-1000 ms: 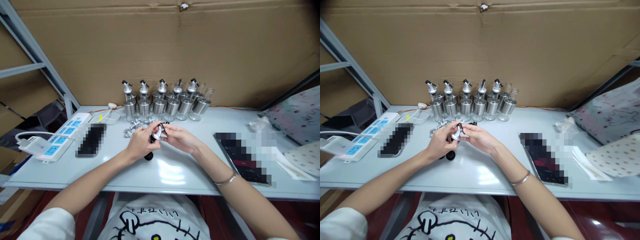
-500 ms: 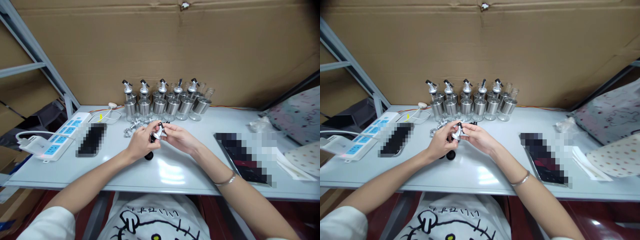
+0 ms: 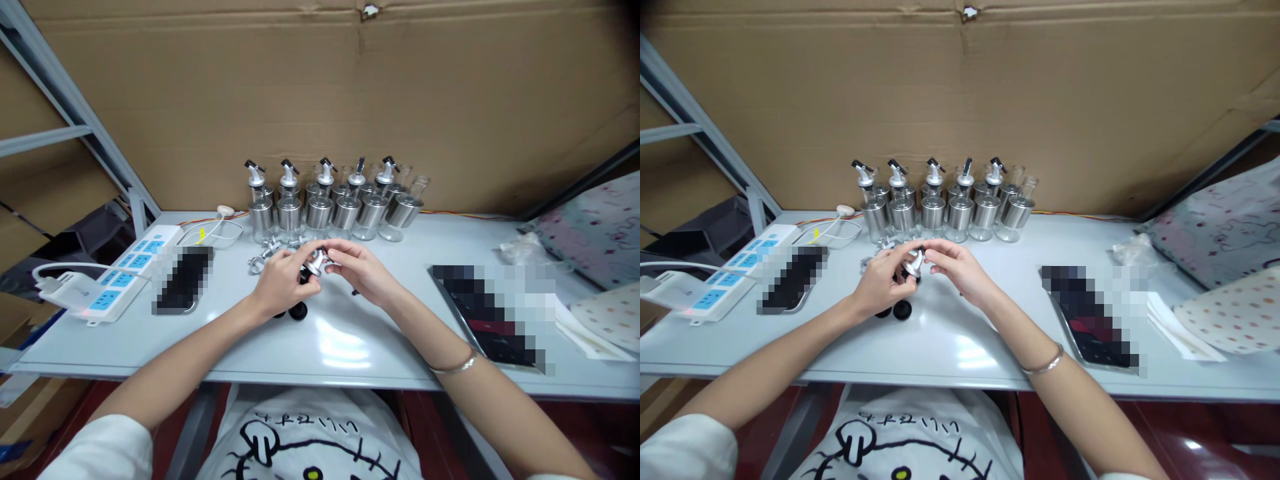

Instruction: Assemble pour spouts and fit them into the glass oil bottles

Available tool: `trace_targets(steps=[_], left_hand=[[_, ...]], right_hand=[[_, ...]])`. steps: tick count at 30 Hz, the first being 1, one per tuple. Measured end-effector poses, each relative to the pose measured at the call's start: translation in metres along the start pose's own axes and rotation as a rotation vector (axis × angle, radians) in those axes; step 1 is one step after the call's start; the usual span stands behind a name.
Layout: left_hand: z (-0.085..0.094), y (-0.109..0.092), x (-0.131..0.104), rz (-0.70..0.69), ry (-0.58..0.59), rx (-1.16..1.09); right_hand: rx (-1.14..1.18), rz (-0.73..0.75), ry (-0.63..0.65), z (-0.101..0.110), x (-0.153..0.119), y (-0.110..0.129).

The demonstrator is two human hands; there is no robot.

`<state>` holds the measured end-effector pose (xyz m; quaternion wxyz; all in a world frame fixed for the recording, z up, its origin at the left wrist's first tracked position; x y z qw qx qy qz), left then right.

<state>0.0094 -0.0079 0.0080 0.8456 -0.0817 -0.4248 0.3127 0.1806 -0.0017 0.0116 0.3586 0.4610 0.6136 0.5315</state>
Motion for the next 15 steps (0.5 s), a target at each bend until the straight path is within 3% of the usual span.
trace_targets(steps=[4,11,15], left_hand=[[-0.002,0.003,-0.001,-0.069,-0.010,0.056],[-0.006,0.009,-0.002,0.016,0.054,0.086],[-0.006,0.009,-0.002,0.053,0.076,0.098]], right_hand=[[-0.182,0.126,-0.079,0.003,0.001,0.004],[-0.422,0.166,-0.087,0.006,0.003,0.009],[-0.720,0.073,0.053,0.018,-0.003,0.019]])
Point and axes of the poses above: each hand's wrist, its own x-axis towards the middle knuckle, its own z-axis out of the back of the hand, y = z × x, the point moved 1 cm from there along x, towards the middle knuckle, and after that the axes turned 6 degrees about -x, right-handed, at the moved point
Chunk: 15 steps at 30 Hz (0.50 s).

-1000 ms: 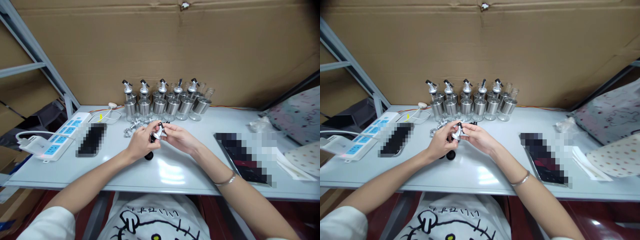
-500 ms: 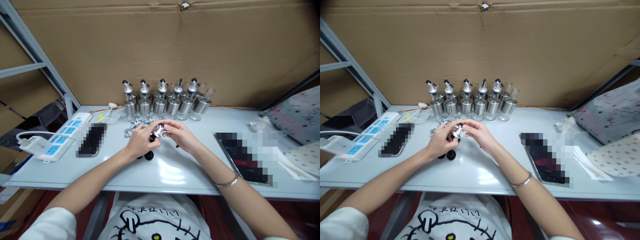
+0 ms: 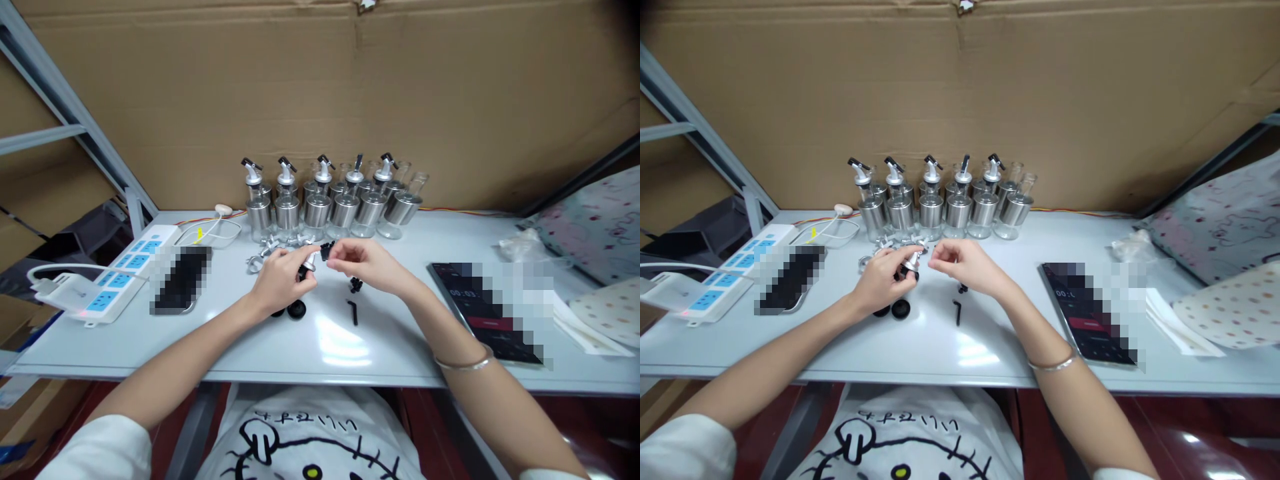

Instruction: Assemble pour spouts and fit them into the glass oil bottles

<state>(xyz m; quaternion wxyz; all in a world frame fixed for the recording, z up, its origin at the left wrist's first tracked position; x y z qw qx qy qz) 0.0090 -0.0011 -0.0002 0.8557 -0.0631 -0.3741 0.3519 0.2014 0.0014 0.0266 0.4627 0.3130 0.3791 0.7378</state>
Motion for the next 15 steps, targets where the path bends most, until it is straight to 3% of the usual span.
trace_targets(steps=[3,8,15], left_hand=[[0.000,-0.002,0.000,0.030,-0.005,-0.018],[0.000,-0.002,-0.001,0.057,-0.006,-0.037],[0.000,-0.002,-0.001,0.051,-0.019,-0.055]], right_hand=[[-0.212,-0.140,0.212,0.011,-0.007,0.002],[-0.433,-0.302,0.432,0.014,-0.014,0.006],[-0.538,-0.323,0.507,0.005,-0.015,0.000]])
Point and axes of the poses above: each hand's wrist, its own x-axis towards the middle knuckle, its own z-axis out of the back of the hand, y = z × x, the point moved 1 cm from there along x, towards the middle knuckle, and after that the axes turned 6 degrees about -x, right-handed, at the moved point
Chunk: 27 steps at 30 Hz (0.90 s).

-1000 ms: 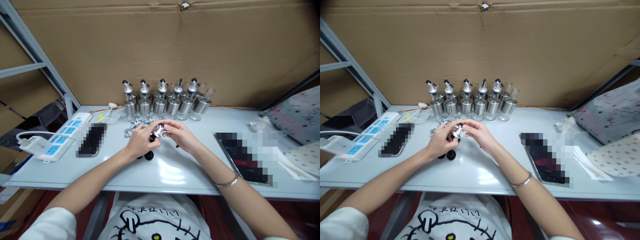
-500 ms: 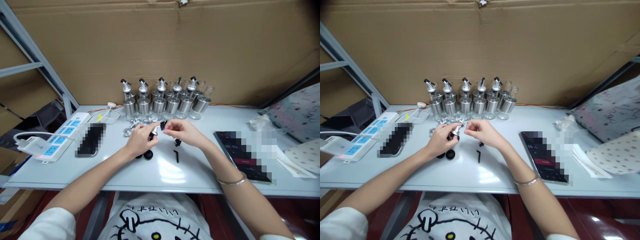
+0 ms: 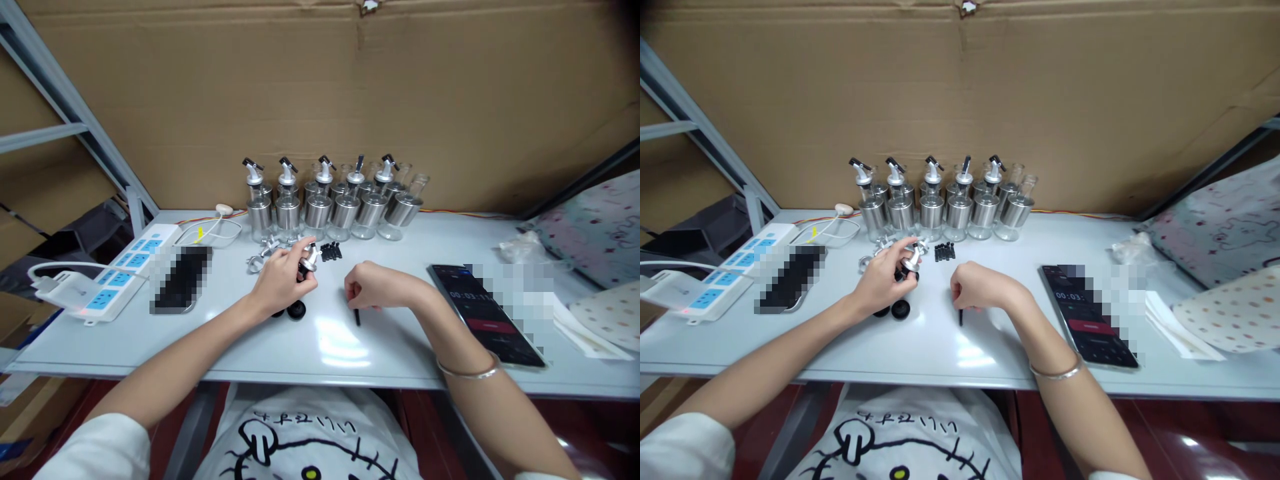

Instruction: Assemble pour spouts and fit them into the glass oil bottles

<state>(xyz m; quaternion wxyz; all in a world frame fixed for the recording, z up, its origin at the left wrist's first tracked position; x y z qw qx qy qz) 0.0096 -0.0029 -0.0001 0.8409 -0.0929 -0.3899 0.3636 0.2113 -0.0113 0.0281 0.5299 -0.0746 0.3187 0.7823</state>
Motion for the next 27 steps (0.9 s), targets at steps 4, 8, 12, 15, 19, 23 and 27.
trace_targets(steps=[4,8,12,15,19,23,27], left_hand=[[0.000,-0.001,0.000,-0.018,0.008,0.000],[-0.001,-0.002,0.000,-0.054,0.027,0.012],[0.000,-0.001,0.000,-0.066,0.048,0.011],[0.000,-0.002,-0.001,-0.086,0.105,-0.004],[0.000,-0.005,-0.001,-0.115,0.187,-0.030],[0.000,-0.006,-0.002,-0.126,0.183,-0.060],[0.000,-0.005,-0.002,-0.109,0.161,-0.060]], right_hand=[[0.048,0.163,-0.128,0.003,0.002,-0.002],[0.107,0.314,-0.358,0.008,0.005,-0.002],[0.281,0.346,-0.499,0.008,0.007,-0.002],[0.508,0.330,-0.584,0.007,0.011,-0.001],[0.687,0.360,-0.696,0.007,0.013,0.003],[0.738,0.396,-0.703,0.007,0.014,0.004],[0.799,0.403,-0.687,0.005,0.015,0.003]])
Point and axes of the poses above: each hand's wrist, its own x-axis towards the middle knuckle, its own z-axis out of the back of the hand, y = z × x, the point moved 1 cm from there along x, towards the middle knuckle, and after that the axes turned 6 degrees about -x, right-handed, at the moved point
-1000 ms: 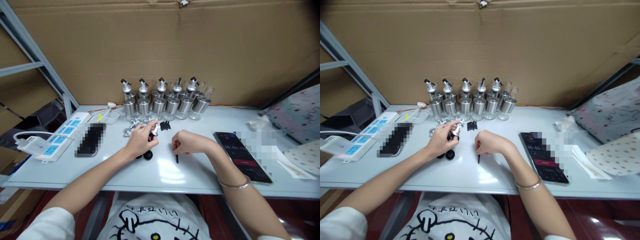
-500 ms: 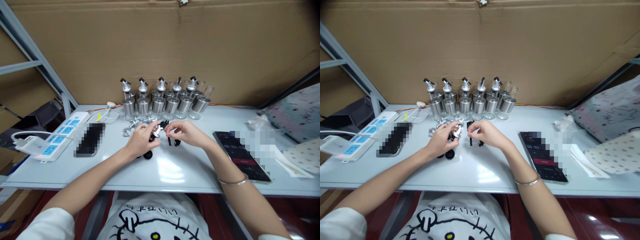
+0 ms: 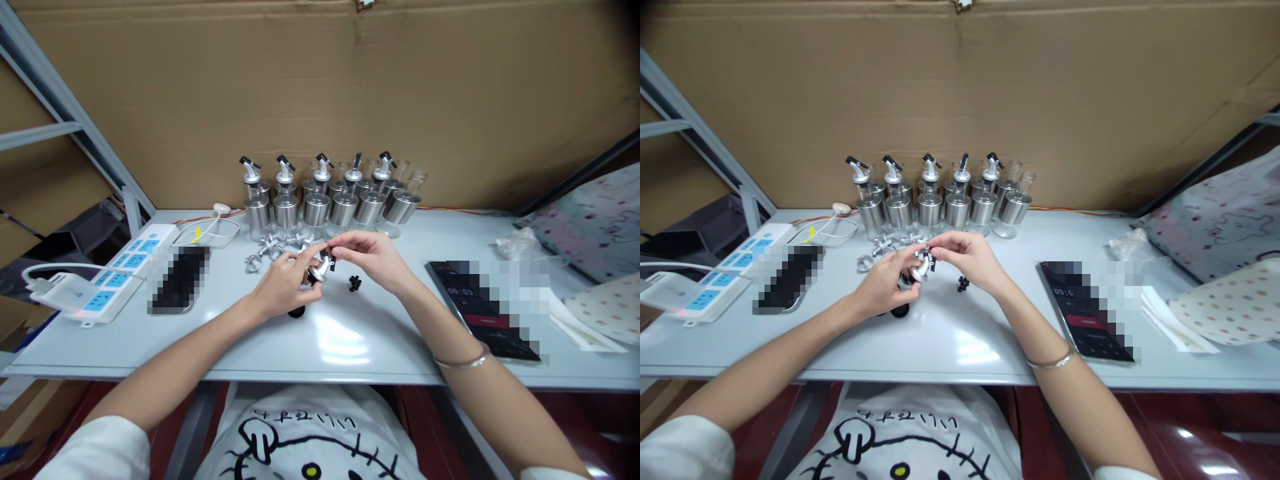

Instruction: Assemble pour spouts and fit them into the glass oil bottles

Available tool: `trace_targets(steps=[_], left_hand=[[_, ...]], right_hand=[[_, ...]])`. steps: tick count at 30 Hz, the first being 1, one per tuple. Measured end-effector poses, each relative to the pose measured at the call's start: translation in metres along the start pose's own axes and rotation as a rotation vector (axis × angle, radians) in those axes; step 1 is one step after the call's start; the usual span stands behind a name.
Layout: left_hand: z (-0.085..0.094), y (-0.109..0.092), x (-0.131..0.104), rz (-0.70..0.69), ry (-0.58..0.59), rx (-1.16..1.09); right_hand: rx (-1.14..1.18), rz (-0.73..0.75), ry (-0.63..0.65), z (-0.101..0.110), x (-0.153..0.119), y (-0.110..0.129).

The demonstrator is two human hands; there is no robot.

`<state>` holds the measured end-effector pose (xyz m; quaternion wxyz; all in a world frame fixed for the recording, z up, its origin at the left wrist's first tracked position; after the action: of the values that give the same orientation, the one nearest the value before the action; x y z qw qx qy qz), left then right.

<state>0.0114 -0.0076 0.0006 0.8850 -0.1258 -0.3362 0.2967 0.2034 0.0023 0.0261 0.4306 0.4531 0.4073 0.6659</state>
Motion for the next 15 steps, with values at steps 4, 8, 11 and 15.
trace_targets(steps=[4,8,11,15], left_hand=[[-0.0002,-0.0010,-0.0003,-0.018,-0.020,0.004],[-0.0002,-0.0020,0.0000,-0.046,-0.046,0.009],[-0.0004,-0.0019,0.0001,-0.062,-0.056,0.023],[-0.0008,-0.0012,-0.0002,-0.037,-0.033,0.042]], right_hand=[[0.084,-0.013,-0.005,-0.0007,-0.0004,-0.0015],[0.046,0.003,-0.016,-0.0020,-0.0006,-0.0020],[0.020,0.017,-0.013,-0.0032,-0.0010,-0.0018],[0.004,0.056,-0.007,-0.0045,-0.0015,-0.0005]])
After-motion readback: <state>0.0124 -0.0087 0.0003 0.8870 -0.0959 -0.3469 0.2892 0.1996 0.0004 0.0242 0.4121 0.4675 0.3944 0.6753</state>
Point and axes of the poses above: each hand's wrist, its own x-axis towards the middle knuckle, its own z-axis out of the back of the hand, y = z × x, the point moved 1 cm from there along x, towards the middle knuckle, and after that the axes turned 6 degrees about -x, right-handed, at the moved point
